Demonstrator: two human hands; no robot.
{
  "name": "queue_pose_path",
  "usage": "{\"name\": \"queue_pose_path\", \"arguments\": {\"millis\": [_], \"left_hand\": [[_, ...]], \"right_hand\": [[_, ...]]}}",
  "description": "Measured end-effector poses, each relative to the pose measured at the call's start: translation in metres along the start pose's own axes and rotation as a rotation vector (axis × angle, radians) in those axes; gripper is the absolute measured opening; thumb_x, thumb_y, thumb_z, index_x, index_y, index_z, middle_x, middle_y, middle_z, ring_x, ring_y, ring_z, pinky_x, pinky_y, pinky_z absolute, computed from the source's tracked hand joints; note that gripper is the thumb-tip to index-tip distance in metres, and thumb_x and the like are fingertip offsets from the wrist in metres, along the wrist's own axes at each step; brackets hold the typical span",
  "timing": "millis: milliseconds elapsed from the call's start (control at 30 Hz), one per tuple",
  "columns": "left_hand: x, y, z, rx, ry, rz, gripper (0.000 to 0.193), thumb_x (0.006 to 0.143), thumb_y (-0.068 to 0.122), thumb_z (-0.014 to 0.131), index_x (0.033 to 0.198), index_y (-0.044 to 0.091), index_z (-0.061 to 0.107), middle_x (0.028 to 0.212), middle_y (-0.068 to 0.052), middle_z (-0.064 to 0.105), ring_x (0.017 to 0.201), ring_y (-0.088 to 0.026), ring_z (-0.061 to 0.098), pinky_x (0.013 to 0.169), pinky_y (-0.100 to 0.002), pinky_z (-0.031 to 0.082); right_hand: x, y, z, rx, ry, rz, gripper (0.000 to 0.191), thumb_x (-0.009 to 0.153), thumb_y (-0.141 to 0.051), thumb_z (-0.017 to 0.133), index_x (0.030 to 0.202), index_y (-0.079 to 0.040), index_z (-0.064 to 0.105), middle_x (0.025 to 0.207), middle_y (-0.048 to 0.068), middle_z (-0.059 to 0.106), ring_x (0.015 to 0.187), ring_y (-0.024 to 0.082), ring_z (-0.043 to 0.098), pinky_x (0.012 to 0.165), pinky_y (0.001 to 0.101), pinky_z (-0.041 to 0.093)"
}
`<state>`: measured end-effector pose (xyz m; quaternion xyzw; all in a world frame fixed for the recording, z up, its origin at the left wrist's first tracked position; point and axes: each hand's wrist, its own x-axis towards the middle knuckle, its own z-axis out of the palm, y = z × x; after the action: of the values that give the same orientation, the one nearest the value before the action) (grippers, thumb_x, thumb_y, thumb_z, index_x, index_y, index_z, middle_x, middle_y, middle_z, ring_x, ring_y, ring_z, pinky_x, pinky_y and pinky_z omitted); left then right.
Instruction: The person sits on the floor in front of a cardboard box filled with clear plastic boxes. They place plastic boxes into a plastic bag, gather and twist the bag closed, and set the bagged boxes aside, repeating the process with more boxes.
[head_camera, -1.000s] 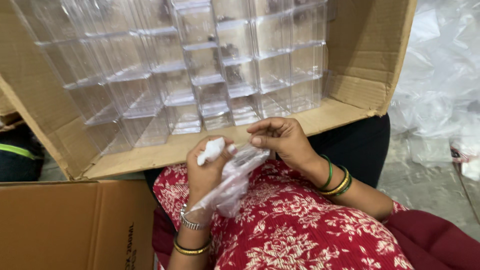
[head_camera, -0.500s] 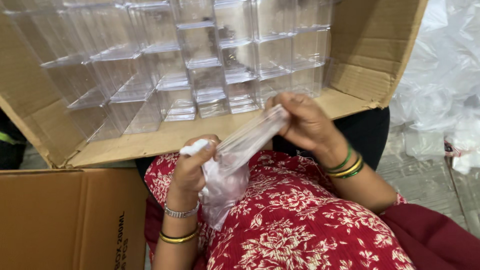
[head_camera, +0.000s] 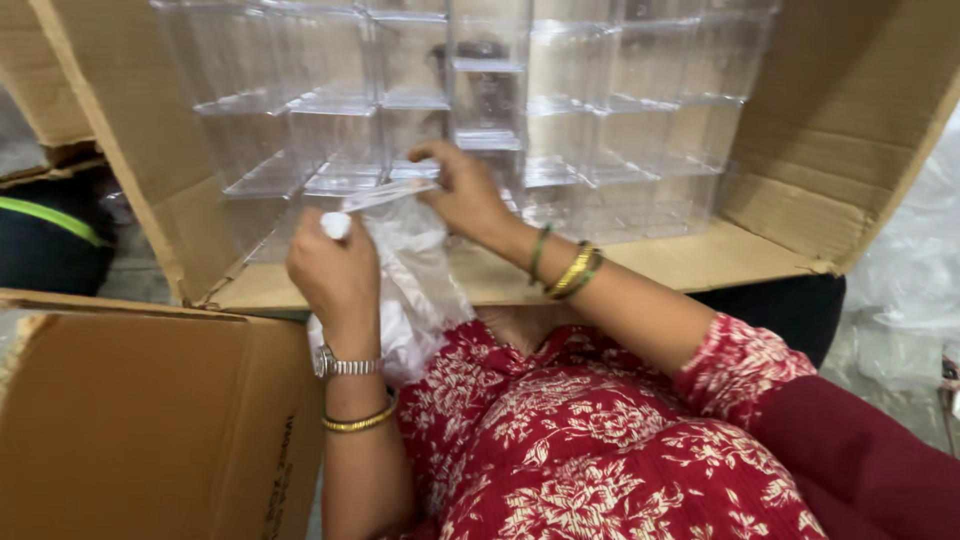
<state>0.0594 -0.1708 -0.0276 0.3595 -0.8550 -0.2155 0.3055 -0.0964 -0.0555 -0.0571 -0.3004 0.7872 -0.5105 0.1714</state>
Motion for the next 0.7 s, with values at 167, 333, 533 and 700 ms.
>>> {"name": "queue_pose_path", "arguments": {"millis": [167,333,533,700], "left_hand": [[0.015,-0.021,0.011,0.115,-0.047,-0.192,0.071,0.086,0.016,0.080,0.139,-0.009,0.041,0.095,-0.032,0.069,0.088,-0.049,0.068,0.077,-0.053,0.053],[0.015,-0.013,0.009,0.122,-0.147,-0.309,0.102,0.082,0.019,0.081,0.153,-0.015,0.017,0.090,-0.034,0.069,0.086,-0.049,0.068,0.076,-0.052,0.053],[0.017,0.001,0.005,0.293,-0.316,-0.252,0.094,0.087,0.024,0.077,0.153,-0.012,0.022,0.089,-0.030,0.071,0.083,-0.045,0.070,0.073,-0.050,0.056],[0.008,0.006,0.010,0.374,-0.378,-0.131,0.091,0.087,0.026,0.075,0.152,-0.015,0.026,0.086,-0.029,0.071,0.079,-0.043,0.071,0.070,-0.050,0.056]], "right_hand": [[0.006,0.015,0.060,-0.149,0.081,-0.213,0.029,0.087,-0.003,0.065,0.116,-0.008,0.067,0.105,0.018,0.064,0.094,0.036,0.065,0.082,0.0444,0.053],[0.000,0.043,0.060,-0.113,0.102,-0.201,0.025,0.093,-0.004,0.063,0.118,-0.004,0.069,0.111,0.019,0.070,0.104,0.035,0.069,0.091,0.0419,0.054],[0.003,0.059,0.061,0.045,-0.008,-0.261,0.043,0.093,-0.002,0.059,0.135,-0.004,0.064,0.127,0.021,0.070,0.117,0.030,0.070,0.102,0.0350,0.053],[-0.006,0.049,0.065,0.195,-0.047,-0.175,0.043,0.094,-0.005,0.060,0.137,-0.006,0.061,0.131,0.018,0.069,0.119,0.027,0.069,0.100,0.0338,0.052]]}}
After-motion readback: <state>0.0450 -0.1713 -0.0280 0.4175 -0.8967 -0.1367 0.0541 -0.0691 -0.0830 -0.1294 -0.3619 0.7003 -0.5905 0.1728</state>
